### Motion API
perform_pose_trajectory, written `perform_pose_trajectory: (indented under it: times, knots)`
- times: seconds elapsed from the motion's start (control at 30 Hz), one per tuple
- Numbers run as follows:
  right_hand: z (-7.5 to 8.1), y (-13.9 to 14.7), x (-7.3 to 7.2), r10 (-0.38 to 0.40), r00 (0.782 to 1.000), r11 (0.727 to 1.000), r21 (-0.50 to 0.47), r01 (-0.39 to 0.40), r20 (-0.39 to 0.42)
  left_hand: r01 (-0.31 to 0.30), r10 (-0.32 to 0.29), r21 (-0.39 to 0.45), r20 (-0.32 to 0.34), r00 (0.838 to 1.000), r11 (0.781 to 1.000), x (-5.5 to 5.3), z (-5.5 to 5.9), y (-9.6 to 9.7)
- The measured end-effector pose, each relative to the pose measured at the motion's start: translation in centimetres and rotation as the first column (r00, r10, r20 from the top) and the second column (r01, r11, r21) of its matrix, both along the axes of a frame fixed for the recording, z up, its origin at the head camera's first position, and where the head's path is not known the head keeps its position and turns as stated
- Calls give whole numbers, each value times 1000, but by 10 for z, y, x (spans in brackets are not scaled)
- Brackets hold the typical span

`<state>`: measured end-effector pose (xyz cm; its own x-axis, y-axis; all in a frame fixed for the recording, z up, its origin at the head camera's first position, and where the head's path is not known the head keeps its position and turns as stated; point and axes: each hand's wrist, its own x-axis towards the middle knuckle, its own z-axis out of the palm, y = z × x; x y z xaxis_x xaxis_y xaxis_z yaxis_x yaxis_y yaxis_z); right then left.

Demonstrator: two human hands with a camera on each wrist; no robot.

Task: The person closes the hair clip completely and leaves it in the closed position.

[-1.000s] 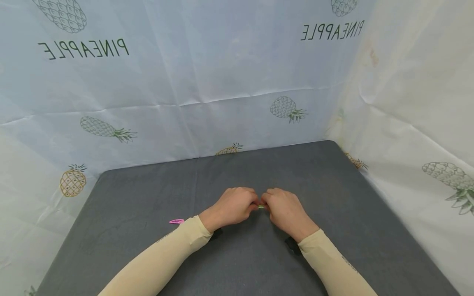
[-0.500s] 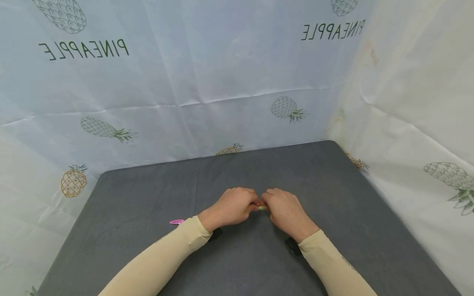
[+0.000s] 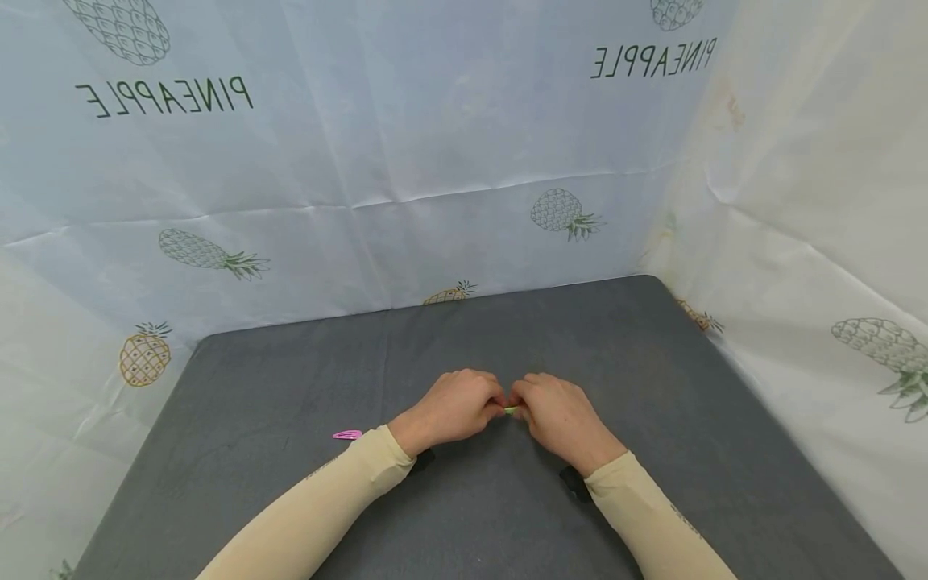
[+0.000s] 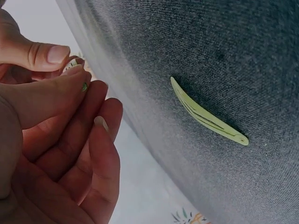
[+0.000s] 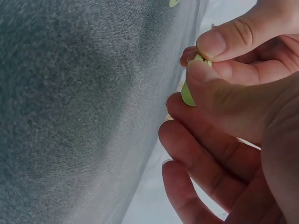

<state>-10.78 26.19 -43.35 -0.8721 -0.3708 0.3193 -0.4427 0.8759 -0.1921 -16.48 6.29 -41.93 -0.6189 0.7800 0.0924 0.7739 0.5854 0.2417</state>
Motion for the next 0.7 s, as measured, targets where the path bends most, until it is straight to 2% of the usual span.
perform_pose_trajectory:
  times: [0.23, 0.4, 0.57, 0.7]
  knots:
    - [-5, -3, -6, 10, 1000, 1000, -22, -10, 21, -21, 21, 15, 9, 1000, 1000, -1, -5, -3]
    - [-14, -4, -10, 15, 998, 999, -33, -13, 58, -69, 69, 41, 1, 998, 997, 1, -7, -11]
    - [-20, -2, -12, -5, 994, 999, -32, 8, 111, -107, 108, 74, -10, 994, 991, 3, -5, -24]
    - [-21, 4, -16, -32, 990, 999, -21, 35, 140, -160, 162, 91, -21, 987, 983, 3, -1, -41]
